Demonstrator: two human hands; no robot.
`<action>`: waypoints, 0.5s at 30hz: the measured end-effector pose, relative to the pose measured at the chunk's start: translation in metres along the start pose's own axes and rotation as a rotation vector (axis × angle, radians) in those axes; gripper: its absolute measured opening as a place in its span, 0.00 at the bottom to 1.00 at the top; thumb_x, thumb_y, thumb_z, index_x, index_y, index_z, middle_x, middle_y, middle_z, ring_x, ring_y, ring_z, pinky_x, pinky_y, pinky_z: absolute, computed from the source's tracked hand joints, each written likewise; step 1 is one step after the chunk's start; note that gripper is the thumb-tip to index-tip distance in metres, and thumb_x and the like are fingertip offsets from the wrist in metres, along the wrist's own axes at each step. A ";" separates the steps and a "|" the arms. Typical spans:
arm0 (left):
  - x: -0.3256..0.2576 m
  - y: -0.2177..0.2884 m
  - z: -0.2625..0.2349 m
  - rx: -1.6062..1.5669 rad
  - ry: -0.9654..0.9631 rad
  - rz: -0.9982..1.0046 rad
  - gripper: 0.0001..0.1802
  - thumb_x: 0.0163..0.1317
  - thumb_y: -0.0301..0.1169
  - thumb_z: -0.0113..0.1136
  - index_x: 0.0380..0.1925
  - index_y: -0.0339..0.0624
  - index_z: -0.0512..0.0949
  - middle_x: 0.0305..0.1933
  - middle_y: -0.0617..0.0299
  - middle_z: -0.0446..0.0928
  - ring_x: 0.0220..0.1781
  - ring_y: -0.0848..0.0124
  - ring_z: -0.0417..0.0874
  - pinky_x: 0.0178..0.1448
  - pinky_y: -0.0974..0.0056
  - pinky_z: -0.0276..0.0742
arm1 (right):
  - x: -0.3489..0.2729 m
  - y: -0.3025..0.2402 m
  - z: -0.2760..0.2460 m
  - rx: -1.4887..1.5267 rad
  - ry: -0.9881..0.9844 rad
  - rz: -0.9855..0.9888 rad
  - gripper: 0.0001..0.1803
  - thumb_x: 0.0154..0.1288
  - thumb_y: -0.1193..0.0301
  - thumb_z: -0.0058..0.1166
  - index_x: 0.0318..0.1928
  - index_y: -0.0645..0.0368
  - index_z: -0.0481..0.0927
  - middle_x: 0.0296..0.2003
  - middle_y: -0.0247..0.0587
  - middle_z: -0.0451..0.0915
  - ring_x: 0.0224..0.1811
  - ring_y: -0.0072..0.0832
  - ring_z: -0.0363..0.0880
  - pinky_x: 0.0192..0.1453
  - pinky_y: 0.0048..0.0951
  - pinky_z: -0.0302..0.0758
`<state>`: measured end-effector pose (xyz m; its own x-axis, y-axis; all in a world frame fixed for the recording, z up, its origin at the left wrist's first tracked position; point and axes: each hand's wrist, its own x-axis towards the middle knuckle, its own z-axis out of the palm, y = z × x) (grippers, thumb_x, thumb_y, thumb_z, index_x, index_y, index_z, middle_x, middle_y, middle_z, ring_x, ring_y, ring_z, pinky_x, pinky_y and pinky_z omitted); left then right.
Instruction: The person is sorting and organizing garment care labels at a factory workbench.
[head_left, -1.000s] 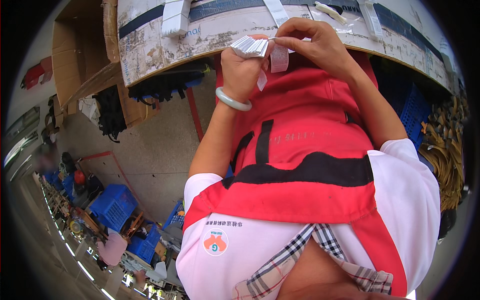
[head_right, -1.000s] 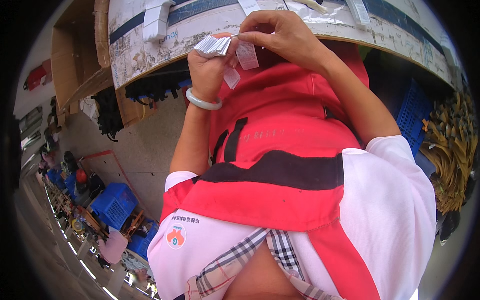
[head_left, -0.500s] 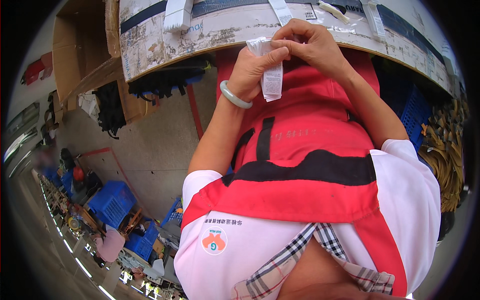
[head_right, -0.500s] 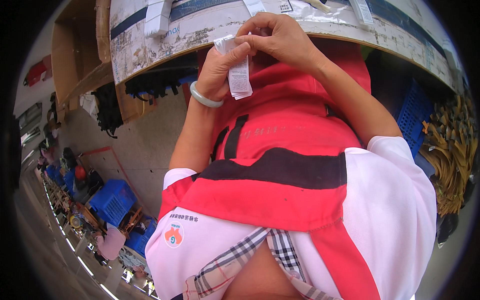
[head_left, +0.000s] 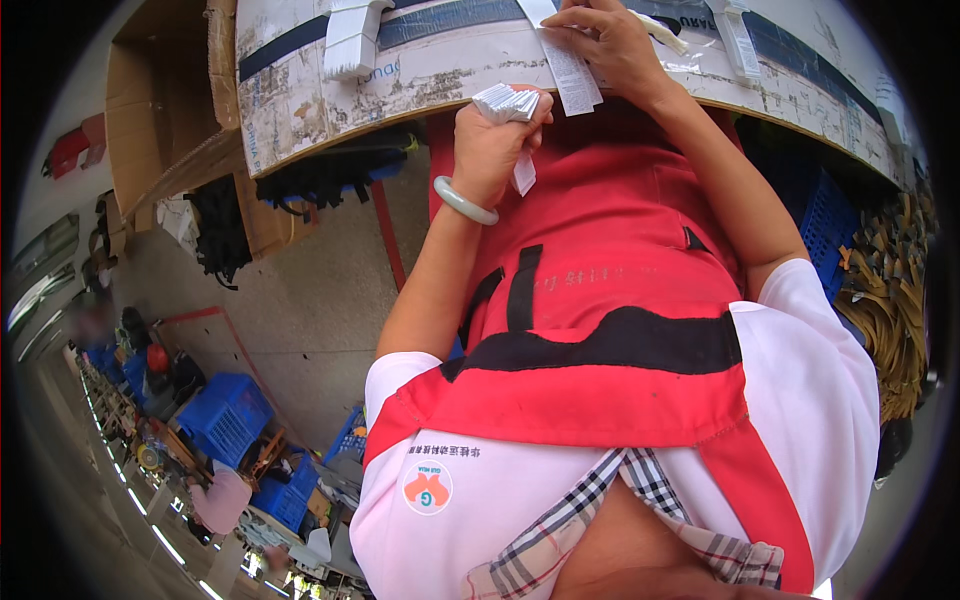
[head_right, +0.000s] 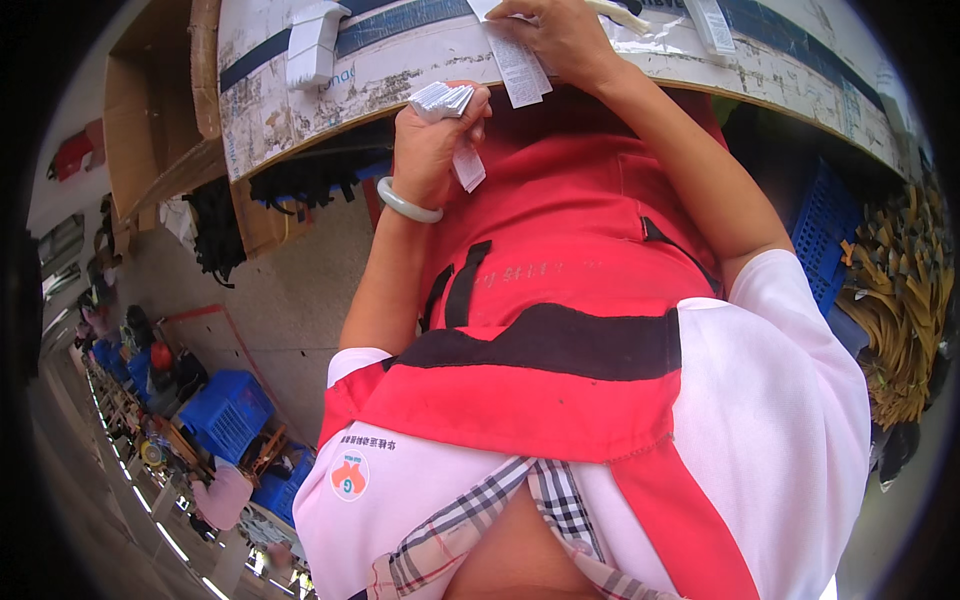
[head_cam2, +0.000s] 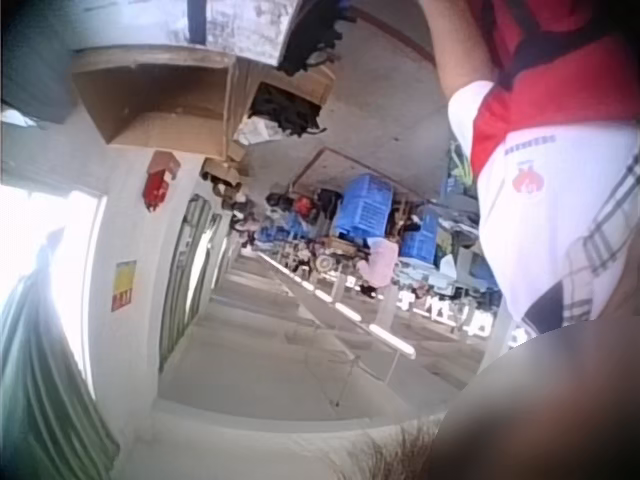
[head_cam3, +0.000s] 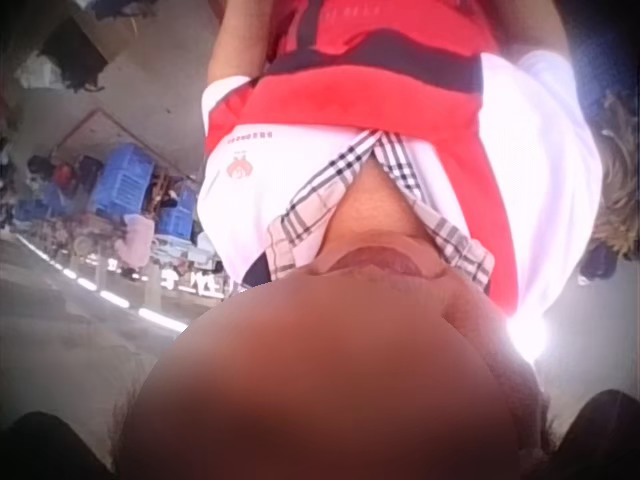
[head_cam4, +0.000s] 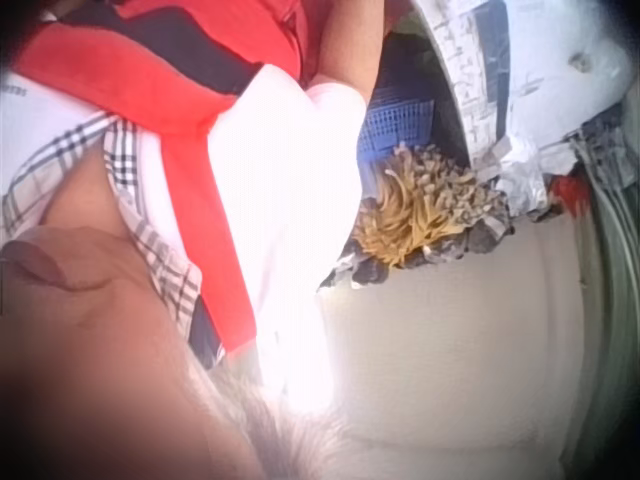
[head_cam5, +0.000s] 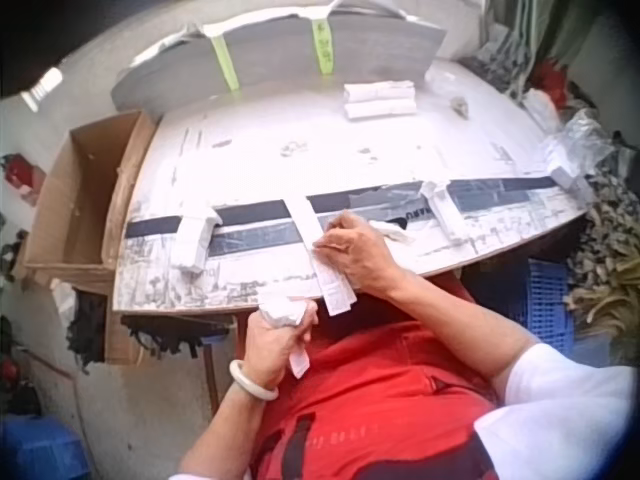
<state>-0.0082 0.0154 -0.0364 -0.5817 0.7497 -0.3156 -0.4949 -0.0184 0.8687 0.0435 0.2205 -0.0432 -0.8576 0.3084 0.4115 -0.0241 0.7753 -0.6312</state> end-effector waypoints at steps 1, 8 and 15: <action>0.001 0.001 0.002 0.075 0.077 0.071 0.10 0.60 0.25 0.67 0.41 0.38 0.81 0.33 0.62 0.80 0.28 0.78 0.76 0.31 0.73 0.69 | -0.005 -0.001 0.000 0.289 0.043 -0.052 0.07 0.57 0.71 0.65 0.37 0.55 0.86 0.35 0.45 0.77 0.39 0.39 0.77 0.42 0.34 0.75; 0.010 0.007 -0.006 0.397 0.127 0.569 0.11 0.57 0.17 0.62 0.41 0.35 0.83 0.28 0.66 0.80 0.29 0.80 0.78 0.32 0.72 0.74 | -0.011 -0.049 -0.029 0.443 -0.229 0.112 0.13 0.65 0.69 0.60 0.48 0.60 0.83 0.42 0.36 0.81 0.40 0.22 0.78 0.46 0.23 0.76; -0.002 0.012 -0.001 0.151 0.099 0.290 0.09 0.57 0.18 0.61 0.39 0.34 0.83 0.24 0.67 0.79 0.24 0.82 0.75 0.27 0.74 0.70 | -0.023 -0.052 -0.033 0.321 -0.261 0.062 0.11 0.65 0.71 0.61 0.45 0.61 0.83 0.39 0.36 0.82 0.40 0.22 0.79 0.48 0.22 0.77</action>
<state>-0.0134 0.0130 -0.0260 -0.7477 0.6597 -0.0759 -0.2026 -0.1178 0.9722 0.0813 0.1914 0.0026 -0.9629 0.1668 0.2120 -0.0919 0.5359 -0.8392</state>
